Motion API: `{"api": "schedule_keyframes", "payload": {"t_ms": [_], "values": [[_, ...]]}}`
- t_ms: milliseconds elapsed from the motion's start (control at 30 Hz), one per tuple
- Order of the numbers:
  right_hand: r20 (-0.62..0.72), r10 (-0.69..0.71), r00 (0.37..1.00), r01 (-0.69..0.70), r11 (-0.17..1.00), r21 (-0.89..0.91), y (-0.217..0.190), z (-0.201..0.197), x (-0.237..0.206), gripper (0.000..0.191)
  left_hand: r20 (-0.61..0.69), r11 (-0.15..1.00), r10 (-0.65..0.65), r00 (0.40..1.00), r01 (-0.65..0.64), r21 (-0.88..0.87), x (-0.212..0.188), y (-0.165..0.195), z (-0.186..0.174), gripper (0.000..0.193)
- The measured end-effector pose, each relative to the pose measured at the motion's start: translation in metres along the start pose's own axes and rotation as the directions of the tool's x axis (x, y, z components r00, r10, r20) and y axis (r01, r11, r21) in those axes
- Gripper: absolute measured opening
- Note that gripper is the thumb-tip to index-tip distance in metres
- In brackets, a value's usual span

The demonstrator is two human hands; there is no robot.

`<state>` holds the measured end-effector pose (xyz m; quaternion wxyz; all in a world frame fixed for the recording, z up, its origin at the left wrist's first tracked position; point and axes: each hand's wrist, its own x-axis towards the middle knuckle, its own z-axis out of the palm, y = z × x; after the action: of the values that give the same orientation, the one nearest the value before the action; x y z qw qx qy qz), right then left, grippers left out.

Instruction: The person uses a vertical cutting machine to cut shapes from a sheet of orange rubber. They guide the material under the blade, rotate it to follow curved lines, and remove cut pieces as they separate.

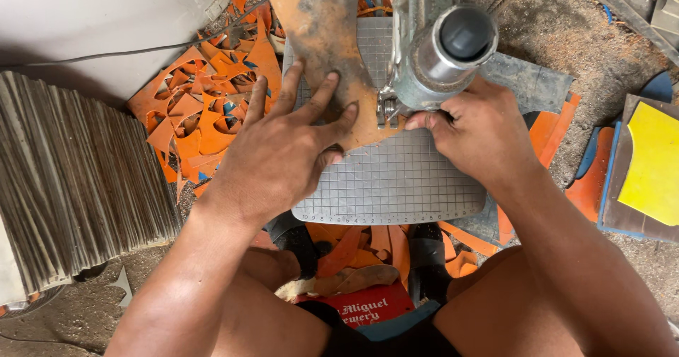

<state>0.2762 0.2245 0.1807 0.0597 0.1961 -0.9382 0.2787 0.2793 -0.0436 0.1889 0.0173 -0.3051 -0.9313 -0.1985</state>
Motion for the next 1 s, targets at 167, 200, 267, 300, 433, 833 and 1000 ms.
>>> {"api": "schedule_keyframes", "payload": {"t_ms": [167, 200, 267, 300, 433, 833, 1000], "values": [[0.010, -0.046, 0.999, 0.047, 0.997, -0.066, -0.001, -0.004, 0.010, 0.014, -0.016, 0.994, 0.105, 0.994, -0.105, 0.024, 0.005, -0.011, 0.000, 0.036], [0.009, -0.040, 0.999, 0.040, 0.997, -0.066, -0.001, -0.005, 0.012, 0.013, -0.011, 0.990, 0.138, 0.990, -0.138, 0.006, 0.007, -0.014, 0.000, 0.036], [0.010, -0.030, 1.000, 0.030, 0.997, -0.066, 0.000, -0.004, 0.016, 0.016, -0.043, 0.986, 0.165, 0.985, -0.166, -0.021, 0.011, -0.020, 0.001, 0.040], [0.014, -0.027, 1.000, 0.028, 0.997, -0.066, 0.001, -0.004, 0.017, 0.017, -0.061, 0.983, 0.176, 0.983, -0.178, -0.034, 0.011, -0.023, 0.001, 0.043], [-0.019, -0.108, 0.994, 0.106, 0.992, -0.073, 0.011, -0.001, 0.021, 0.013, -0.079, 0.986, 0.167, 0.983, -0.165, 0.028, 0.009, -0.025, 0.007, 0.048], [-0.008, 0.091, 0.996, -0.090, 0.962, -0.256, 0.021, 0.005, 0.028, 0.027, -0.131, 0.982, 0.151, 0.980, -0.133, 0.133, 0.006, -0.020, 0.014, 0.050], [-0.006, 0.140, 0.990, -0.139, 0.973, -0.185, 0.014, 0.002, 0.032, 0.025, -0.143, 0.982, 0.155, 0.977, -0.137, 0.127, 0.007, -0.019, 0.014, 0.052]]}}
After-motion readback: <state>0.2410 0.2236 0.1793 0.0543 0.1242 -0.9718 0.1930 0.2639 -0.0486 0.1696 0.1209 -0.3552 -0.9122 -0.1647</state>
